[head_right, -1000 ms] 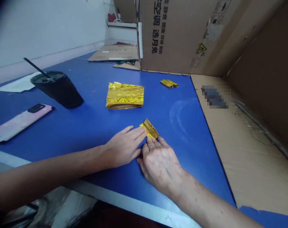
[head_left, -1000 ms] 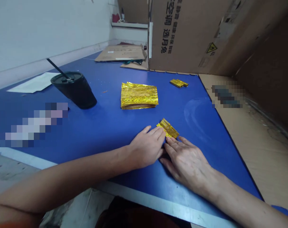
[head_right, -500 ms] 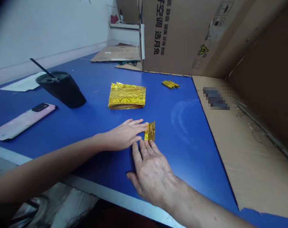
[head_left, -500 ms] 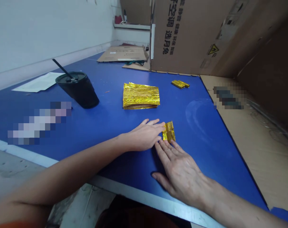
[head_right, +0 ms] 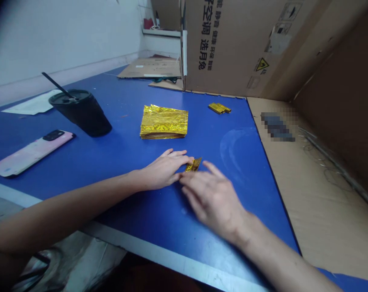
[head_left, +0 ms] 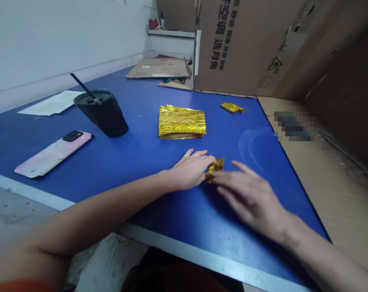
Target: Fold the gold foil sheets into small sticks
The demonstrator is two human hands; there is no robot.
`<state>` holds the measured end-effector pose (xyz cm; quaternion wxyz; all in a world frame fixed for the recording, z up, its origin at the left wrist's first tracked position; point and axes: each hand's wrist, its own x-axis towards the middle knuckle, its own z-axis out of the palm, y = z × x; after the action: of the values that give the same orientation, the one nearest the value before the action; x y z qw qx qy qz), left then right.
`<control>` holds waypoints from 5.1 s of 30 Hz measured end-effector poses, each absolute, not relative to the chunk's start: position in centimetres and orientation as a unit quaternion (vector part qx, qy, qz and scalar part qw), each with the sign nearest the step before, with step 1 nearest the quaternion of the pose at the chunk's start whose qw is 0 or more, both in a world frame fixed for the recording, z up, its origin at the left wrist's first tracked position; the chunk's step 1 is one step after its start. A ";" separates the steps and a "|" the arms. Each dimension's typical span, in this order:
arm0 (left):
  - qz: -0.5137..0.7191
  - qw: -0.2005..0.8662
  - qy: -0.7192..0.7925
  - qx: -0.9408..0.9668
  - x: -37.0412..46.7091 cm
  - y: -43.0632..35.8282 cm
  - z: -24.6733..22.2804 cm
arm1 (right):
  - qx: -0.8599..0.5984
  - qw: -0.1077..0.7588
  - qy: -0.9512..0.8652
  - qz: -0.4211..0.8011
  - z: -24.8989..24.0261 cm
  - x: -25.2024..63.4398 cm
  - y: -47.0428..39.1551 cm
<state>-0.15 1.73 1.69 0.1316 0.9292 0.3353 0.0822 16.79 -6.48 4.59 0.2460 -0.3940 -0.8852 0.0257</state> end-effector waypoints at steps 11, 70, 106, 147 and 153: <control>0.081 0.146 0.245 0.955 -0.5 2.2 2.2 | -0.448 0.209 -0.868 -0.040 0.9 20.5 -1.5; 0.040 0.230 0.275 0.933 -0.3 1.7 3.1 | -0.494 0.152 -0.797 0.312 2.9 17.9 -1.3; 0.057 0.234 0.249 0.938 -0.6 1.7 2.4 | -0.377 0.092 -0.922 0.015 2.7 18.2 -3.4; 0.073 0.266 0.342 0.898 -0.5 1.6 2.9 | -0.489 0.121 -0.813 0.291 3.7 18.2 -1.3; 0.083 0.293 0.358 0.883 -0.4 1.7 3.0 | -0.498 0.126 -0.815 0.269 3.5 18.2 -1.5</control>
<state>-0.44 1.69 2.98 0.2932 0.8828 0.3576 0.0828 18.16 -1.50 3.52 0.1261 -0.4981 -0.8148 0.2686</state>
